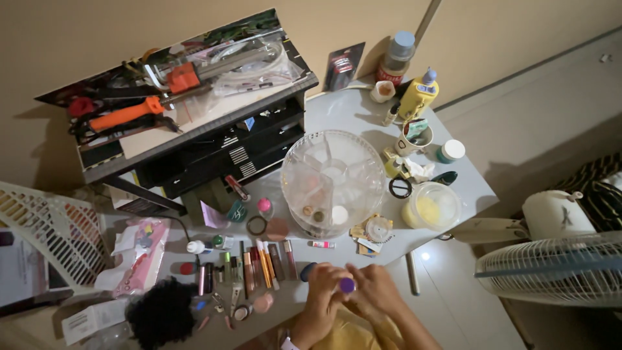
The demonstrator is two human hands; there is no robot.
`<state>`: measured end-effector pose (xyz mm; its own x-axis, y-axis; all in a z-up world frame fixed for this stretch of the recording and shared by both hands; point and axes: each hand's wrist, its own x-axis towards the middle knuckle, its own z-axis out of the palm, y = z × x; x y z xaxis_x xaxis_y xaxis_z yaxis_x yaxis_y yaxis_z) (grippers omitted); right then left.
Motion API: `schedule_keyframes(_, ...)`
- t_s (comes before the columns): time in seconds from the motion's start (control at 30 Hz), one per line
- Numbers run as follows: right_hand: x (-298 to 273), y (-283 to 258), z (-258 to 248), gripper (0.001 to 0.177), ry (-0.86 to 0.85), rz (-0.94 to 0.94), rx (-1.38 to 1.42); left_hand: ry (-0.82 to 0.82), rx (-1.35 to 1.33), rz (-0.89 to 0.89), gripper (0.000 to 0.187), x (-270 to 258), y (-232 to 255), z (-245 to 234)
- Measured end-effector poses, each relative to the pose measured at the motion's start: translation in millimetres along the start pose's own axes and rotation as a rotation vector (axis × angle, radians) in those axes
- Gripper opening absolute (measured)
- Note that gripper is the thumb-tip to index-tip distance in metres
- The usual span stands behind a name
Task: The person removes various cosmetic items from a clear rotating organizer on a cluttered table, wipes each item with a tissue, and places them on the table. The person continues handling and wiping multiple small cosmetic containers and compacts throughout the clip.
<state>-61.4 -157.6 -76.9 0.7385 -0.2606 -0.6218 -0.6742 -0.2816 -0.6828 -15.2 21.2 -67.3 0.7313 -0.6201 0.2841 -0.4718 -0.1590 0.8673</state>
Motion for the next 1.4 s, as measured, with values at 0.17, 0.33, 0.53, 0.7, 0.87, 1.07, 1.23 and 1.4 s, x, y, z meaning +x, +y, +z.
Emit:
schedule_keyframes(0.17,-28,-9,-38,0.054,-0.068,-0.396,0.191,-0.114,-0.058,-0.07,0.027,8,-19,3)
schedule_keyframes(0.33,-28,-31,-21,0.046,0.008,-0.635,-0.189,-0.119,0.009,-0.166,0.036,-4,-44,16)
schedule_keyframes(0.53,-4,-30,-2,0.057,0.034,-0.565,-0.275,0.136,0.044,-0.161,0.028,-27,-43,-19)
schedule_keyframes(0.7,19,-28,-1,0.03,0.09,-0.599,-0.356,0.756,0.087,-0.217,0.021,-92,-29,-79)
schedule_keyframes(0.87,26,-37,1,0.023,0.102,-0.519,-0.523,1.078,0.362,-0.919,0.035,-198,-109,-109)
schedule_keyframes(1.07,38,-48,9,0.054,0.289,-0.289,-0.666,0.945,0.322,-0.951,0.034,-244,-150,-98)
schedule_keyframes(1.23,70,-23,-1,0.039,0.519,-0.211,-0.526,1.317,-0.277,-0.745,0.031,-221,-174,-73)
schedule_keyframes(1.4,94,2,-2,0.047,0.627,-0.457,-0.55,1.046,0.793,-0.944,0.078,-170,-80,-109)
